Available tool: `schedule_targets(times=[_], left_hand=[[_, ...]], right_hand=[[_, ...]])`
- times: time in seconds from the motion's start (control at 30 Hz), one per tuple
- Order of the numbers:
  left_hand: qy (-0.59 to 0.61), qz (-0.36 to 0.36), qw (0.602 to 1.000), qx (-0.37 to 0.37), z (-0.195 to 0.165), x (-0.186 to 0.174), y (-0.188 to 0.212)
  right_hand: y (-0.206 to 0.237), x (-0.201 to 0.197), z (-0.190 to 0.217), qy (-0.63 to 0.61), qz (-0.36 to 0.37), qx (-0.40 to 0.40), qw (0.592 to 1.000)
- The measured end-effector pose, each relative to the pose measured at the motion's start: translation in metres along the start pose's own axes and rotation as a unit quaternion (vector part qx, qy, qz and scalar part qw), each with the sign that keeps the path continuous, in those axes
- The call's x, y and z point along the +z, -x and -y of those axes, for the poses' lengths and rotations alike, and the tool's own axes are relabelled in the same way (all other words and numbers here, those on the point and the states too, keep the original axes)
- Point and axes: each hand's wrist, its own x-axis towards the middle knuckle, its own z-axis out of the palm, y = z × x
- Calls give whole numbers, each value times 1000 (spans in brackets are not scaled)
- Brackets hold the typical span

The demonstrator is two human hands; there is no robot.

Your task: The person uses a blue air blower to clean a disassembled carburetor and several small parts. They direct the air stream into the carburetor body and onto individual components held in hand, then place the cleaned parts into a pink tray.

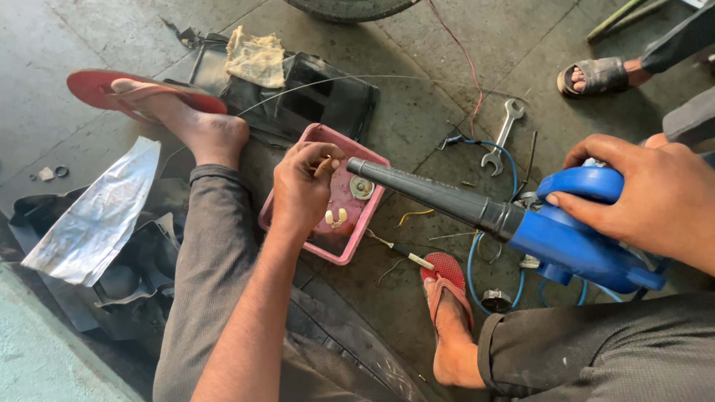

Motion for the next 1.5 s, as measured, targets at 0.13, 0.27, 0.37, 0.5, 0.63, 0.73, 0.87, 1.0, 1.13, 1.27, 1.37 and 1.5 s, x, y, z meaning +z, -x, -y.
schedule_targets(times=[0.13,0.27,0.37,0.5,0.63,0.73,0.87,1.0,1.13,1.27,1.37,1.5], left_hand=[[-71,16,995,70,-9,2,1],[-87,39,992,82,-11,4,0],[-117,58,986,98,-11,4,1],[-169,70,976,115,-10,4,2],[-132,51,981,135,-8,2,3],[-152,12,975,161,-2,3,3],[97,32,993,-64,17,13,4],[401,51,882,-244,40,20,4],[571,18,763,-302,50,22,6],[595,35,751,-285,47,22,8],[605,42,744,-281,43,24,11],[607,46,744,-275,39,25,11]], right_hand=[[1,2,-8,-25,-11,-28,999],[1,3,-13,-65,-19,-68,995],[2,2,-14,-33,6,-44,998],[3,3,-13,-22,4,-27,999],[4,4,-14,-59,-29,-53,996],[4,5,-14,-55,-21,-30,998],[4,6,-14,-56,-15,-41,997],[4,6,-14,-51,-3,-11,999],[4,3,-14,-64,-16,-32,997],[4,-1,-11,-57,-10,-29,998],[4,-7,-8,-79,8,-17,997],[2,-15,-2,-128,42,-16,991]])
